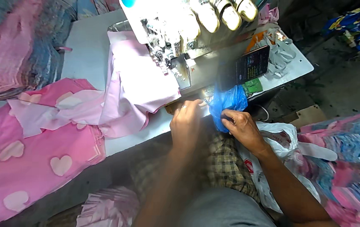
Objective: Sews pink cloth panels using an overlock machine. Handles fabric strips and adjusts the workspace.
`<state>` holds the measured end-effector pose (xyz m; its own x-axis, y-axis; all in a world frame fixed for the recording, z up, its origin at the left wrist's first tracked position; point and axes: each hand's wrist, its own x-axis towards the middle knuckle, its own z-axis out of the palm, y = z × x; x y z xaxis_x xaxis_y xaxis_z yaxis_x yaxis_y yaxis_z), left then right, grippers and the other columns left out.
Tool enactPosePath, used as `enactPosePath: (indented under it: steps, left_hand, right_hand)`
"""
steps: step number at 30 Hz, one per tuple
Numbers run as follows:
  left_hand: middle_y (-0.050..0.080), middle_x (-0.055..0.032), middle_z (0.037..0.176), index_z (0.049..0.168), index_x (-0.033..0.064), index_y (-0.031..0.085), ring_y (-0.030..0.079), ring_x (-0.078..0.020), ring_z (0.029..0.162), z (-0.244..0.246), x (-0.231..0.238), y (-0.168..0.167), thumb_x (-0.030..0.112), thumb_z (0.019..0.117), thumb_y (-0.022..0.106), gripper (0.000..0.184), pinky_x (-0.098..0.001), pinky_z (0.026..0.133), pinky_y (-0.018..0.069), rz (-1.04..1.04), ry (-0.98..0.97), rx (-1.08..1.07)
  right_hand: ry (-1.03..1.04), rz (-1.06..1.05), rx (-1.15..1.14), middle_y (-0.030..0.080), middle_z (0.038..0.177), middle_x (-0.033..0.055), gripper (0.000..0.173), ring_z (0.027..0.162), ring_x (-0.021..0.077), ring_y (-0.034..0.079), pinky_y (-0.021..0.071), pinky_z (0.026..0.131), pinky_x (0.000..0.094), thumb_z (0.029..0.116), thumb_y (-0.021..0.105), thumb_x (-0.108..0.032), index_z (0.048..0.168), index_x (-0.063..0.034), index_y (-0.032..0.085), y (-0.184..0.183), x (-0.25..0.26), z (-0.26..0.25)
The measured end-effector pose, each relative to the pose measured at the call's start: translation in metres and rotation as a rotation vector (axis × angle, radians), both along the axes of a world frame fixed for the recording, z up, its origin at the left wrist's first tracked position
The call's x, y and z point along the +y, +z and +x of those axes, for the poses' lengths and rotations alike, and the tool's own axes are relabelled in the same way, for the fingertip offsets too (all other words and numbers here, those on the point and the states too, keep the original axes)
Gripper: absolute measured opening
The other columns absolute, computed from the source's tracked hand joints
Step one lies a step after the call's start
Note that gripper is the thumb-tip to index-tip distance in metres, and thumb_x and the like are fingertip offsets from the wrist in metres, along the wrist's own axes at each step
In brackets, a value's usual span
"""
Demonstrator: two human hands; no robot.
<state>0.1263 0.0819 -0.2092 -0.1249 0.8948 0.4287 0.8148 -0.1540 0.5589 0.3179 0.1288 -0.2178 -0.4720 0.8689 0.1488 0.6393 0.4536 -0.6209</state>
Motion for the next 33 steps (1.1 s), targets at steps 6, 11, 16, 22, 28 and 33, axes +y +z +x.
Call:
enactPosePath:
  steps: [6,11,16,22,28,33]
  left_hand:
    - [0.067,-0.0131,0.101,0.101,0.0068,0.074,0.066,-0.0323,0.091,0.008,0.025,-0.002,0.013,0.093,0.07,0.011,-0.0456,0.064,0.0532,-0.005,-0.06,0.151]
    - [0.065,-0.0134,0.099,0.098,0.0046,0.072,0.066,-0.0299,0.081,-0.001,0.021,0.0,0.008,0.0916,0.071,0.008,-0.0448,0.059,0.0525,-0.01,-0.06,0.156]
    - [0.068,-0.0126,0.112,0.112,0.0037,0.071,0.068,-0.0222,0.088,-0.012,0.01,0.001,0.009,0.0977,0.066,0.016,-0.0369,0.076,0.0568,0.002,-0.15,0.003]
    - [0.07,-0.0076,0.105,0.112,0.0025,0.072,0.065,-0.0116,0.088,-0.014,-0.024,-0.001,0.01,0.1006,0.059,0.018,-0.0263,0.078,0.054,0.038,-0.181,-0.181]
    - [0.073,-0.0015,0.097,0.108,0.0029,0.073,0.066,-0.0025,0.075,-0.011,-0.053,-0.009,0.011,0.101,0.057,0.019,-0.0177,0.067,0.0564,-0.1,-0.163,-0.437]
    - [0.073,-0.0085,0.116,0.132,-0.0018,0.062,0.073,-0.0112,0.098,0.01,-0.049,-0.033,0.016,0.1085,0.045,0.035,-0.0286,0.086,0.0609,-0.603,-0.207,-0.695]
  right_hand:
    - [-0.013,-0.021,0.031,0.068,0.086,0.0108,0.009,0.065,0.0215,0.064,0.0559,0.061,0.0406,0.0977,0.062,-0.003,0.101,-0.0024,0.07,-0.001,-0.002,0.0]
    - [-0.057,-0.068,0.09,0.071,0.088,0.0076,0.01,0.063,0.0157,0.066,0.0585,0.061,0.034,0.0984,0.065,-0.008,0.104,-0.005,0.073,-0.005,-0.001,0.003]
    - [-0.117,-0.058,0.207,0.073,0.096,0.0053,0.013,0.063,0.0095,0.067,0.0591,0.06,0.0263,0.0976,0.067,-0.008,0.11,-0.0064,0.073,-0.003,-0.001,0.007]
    - [-0.138,0.023,0.213,0.073,0.091,0.0038,0.01,0.062,0.0078,0.065,0.0574,0.059,0.0244,0.0965,0.068,-0.009,0.105,-0.0072,0.074,-0.002,-0.002,0.012]
    - [-0.045,0.179,-0.108,0.072,0.093,0.0119,0.01,0.074,0.03,0.071,0.0565,0.062,0.049,0.0948,0.07,-0.009,0.099,-0.0042,0.077,-0.004,-0.004,0.005]
    - [-0.102,0.205,-0.236,0.064,0.077,0.0134,0.008,0.062,0.0326,0.064,0.0484,0.051,0.0486,0.0932,0.071,-0.01,0.091,-0.0021,0.073,-0.002,-0.007,-0.006]
